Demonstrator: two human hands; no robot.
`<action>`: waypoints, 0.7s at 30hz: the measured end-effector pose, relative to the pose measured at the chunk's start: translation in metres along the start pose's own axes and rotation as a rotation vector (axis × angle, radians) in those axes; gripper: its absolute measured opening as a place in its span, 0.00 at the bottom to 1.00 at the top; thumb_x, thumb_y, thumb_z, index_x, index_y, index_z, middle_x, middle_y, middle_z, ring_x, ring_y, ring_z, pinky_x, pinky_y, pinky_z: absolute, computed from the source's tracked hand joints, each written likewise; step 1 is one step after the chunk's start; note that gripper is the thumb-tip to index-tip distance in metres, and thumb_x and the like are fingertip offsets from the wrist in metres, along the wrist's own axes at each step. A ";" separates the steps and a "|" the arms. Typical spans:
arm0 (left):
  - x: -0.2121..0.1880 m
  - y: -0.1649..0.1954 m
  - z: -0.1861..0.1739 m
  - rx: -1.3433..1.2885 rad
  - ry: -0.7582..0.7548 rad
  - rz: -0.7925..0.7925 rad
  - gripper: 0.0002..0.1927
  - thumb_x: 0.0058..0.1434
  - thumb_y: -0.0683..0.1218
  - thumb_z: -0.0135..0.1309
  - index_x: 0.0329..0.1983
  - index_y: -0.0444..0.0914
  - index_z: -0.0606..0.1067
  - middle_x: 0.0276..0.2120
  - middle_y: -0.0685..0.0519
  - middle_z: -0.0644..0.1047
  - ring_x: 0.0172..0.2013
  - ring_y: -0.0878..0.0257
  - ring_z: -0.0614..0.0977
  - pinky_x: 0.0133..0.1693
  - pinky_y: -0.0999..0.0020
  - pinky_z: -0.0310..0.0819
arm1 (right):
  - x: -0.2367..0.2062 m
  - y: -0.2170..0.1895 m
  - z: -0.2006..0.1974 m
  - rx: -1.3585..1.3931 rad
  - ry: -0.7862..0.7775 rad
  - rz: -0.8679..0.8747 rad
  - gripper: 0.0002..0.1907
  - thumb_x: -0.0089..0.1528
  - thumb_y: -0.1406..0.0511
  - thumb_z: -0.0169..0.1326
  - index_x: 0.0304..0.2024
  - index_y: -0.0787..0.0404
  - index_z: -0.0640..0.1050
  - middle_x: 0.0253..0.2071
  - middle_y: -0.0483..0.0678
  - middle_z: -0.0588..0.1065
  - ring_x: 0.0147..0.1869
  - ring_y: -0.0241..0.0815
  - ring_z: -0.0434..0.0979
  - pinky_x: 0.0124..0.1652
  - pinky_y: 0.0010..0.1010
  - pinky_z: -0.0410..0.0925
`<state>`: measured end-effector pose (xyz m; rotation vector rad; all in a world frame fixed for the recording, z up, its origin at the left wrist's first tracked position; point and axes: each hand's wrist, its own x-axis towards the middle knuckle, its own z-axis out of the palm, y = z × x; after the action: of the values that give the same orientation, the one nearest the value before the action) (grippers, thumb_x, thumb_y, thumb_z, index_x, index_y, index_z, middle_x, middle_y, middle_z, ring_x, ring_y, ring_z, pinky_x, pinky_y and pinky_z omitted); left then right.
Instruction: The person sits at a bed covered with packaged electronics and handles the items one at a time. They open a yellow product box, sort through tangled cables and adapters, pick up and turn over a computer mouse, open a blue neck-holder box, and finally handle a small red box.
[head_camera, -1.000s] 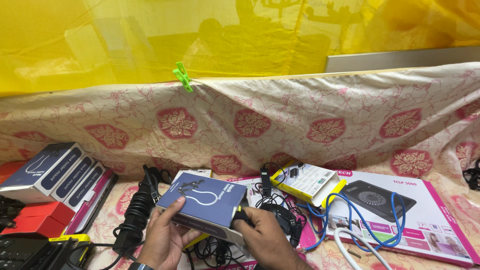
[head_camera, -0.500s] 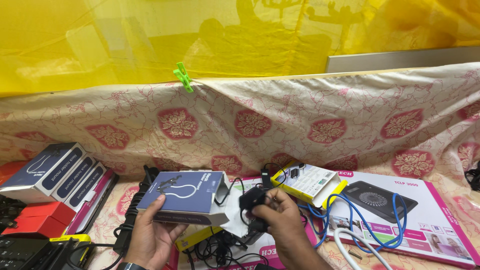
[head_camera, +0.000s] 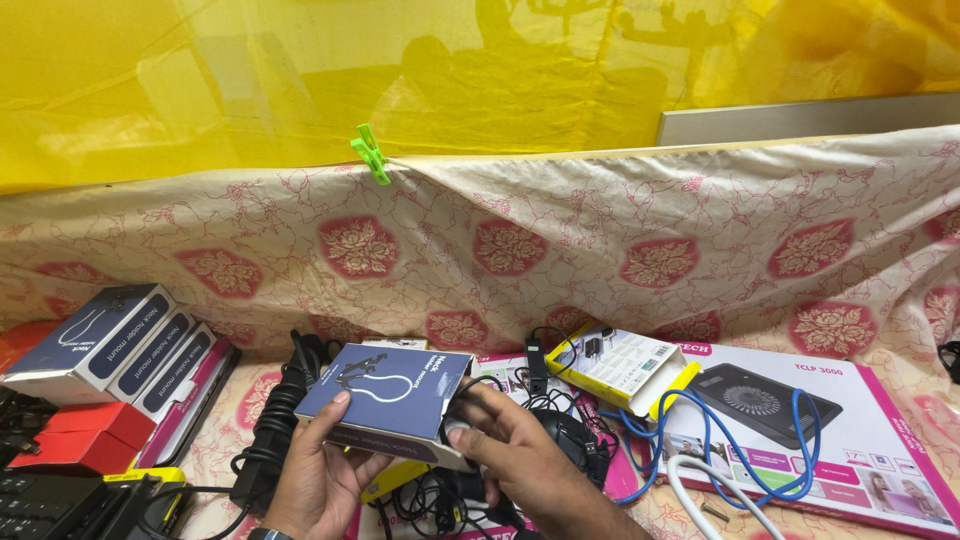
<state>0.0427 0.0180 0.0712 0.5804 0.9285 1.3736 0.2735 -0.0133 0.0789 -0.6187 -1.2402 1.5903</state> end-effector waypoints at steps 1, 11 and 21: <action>0.001 -0.001 -0.001 -0.015 -0.017 -0.001 0.27 0.59 0.55 0.53 0.60 0.41 0.68 0.49 0.48 0.76 0.48 0.56 0.82 0.43 0.52 0.83 | 0.000 -0.001 0.000 -0.021 0.058 0.048 0.35 0.62 0.69 0.54 0.71 0.56 0.63 0.70 0.50 0.70 0.51 0.31 0.76 0.34 0.20 0.66; -0.011 0.010 0.007 0.067 -0.039 -0.049 0.25 0.59 0.53 0.54 0.60 0.46 0.67 0.49 0.49 0.77 0.48 0.56 0.82 0.43 0.46 0.84 | 0.001 0.001 0.010 -0.182 -0.023 0.206 0.38 0.60 0.69 0.56 0.72 0.56 0.61 0.50 0.43 0.77 0.42 0.29 0.79 0.36 0.21 0.75; -0.010 -0.001 0.011 0.060 -0.083 -0.061 0.27 0.59 0.53 0.55 0.60 0.40 0.67 0.47 0.45 0.78 0.46 0.55 0.84 0.40 0.49 0.86 | 0.004 -0.028 0.041 -0.629 0.407 0.162 0.24 0.52 0.65 0.64 0.51 0.60 0.79 0.41 0.48 0.85 0.41 0.36 0.87 0.41 0.30 0.78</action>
<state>0.0530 0.0095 0.0785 0.6453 0.9160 1.2618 0.2486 -0.0265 0.1197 -1.3946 -1.3908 1.0973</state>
